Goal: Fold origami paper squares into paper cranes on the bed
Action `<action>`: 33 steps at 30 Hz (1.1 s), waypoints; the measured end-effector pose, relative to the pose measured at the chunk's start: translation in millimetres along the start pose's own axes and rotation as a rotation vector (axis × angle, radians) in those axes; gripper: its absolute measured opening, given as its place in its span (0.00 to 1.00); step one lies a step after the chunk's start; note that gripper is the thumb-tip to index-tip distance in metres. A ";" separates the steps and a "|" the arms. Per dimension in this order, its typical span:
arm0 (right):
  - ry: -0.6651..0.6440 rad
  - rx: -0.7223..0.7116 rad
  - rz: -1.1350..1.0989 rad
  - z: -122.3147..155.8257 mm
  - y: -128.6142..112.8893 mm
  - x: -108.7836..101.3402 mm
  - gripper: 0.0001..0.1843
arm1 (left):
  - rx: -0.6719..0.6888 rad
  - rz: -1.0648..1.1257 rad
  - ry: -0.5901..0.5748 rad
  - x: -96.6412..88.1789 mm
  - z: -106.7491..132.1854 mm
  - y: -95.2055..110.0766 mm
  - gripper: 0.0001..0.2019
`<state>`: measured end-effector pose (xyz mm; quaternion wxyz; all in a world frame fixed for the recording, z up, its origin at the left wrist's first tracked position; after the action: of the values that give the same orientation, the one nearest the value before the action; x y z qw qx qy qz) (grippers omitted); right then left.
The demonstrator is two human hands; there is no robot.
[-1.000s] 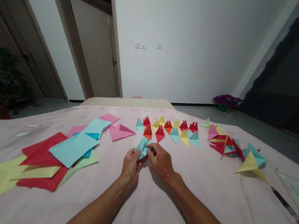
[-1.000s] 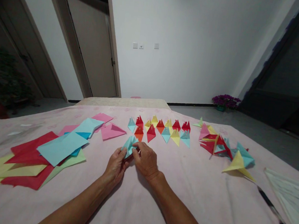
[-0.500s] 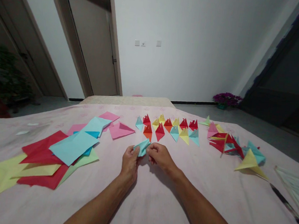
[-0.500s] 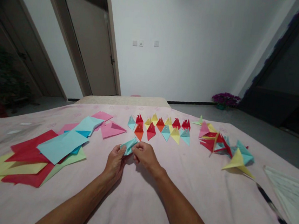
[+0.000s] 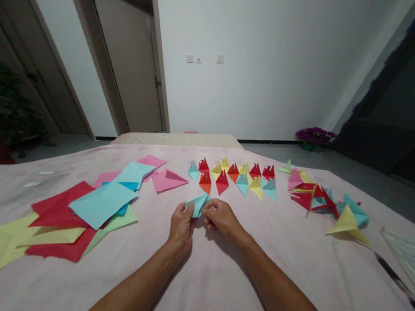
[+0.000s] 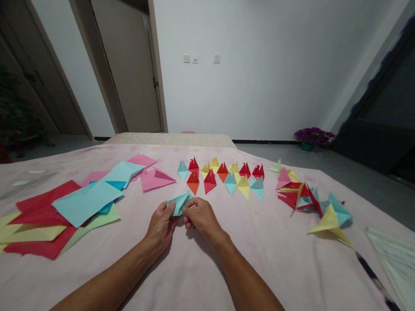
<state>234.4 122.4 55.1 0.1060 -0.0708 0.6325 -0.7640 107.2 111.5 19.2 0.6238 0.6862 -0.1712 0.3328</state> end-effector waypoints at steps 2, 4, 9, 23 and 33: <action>-0.071 -0.026 -0.011 -0.2 -2.6 -0.5 0.13 | -0.010 0.021 0.000 -1.1 -1.8 -0.5 0.20; -0.139 -0.061 -0.023 -0.5 -5.1 -1.2 0.15 | -0.014 0.041 -0.003 -1.9 -3.0 -1.3 0.19; -0.135 -0.065 0.006 -1.2 -3.9 -0.9 0.18 | -0.032 0.044 -0.009 -2.1 -1.5 -5.4 0.18; -0.145 -0.087 -0.001 3.8 -10.1 0.8 0.22 | 0.015 0.044 0.016 -5.5 -3.5 -4.7 0.18; -0.087 -0.095 0.069 2.7 -8.8 4.0 0.19 | 0.039 0.024 0.037 -5.7 -3.2 -1.1 0.19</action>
<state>230.5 120.4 64.2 0.1564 -0.0871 0.6650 -0.7251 103.0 113.8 14.6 0.6092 0.6900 -0.1614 0.3561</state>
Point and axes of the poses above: each hand's wrist, its own z-axis away from the middle knuckle, its own x-axis out of the palm, y = z × x, the point moved 4 cm from there along -z, towards the middle knuckle, and after that the axes turned 6 degrees about x, right-handed, at the moved point
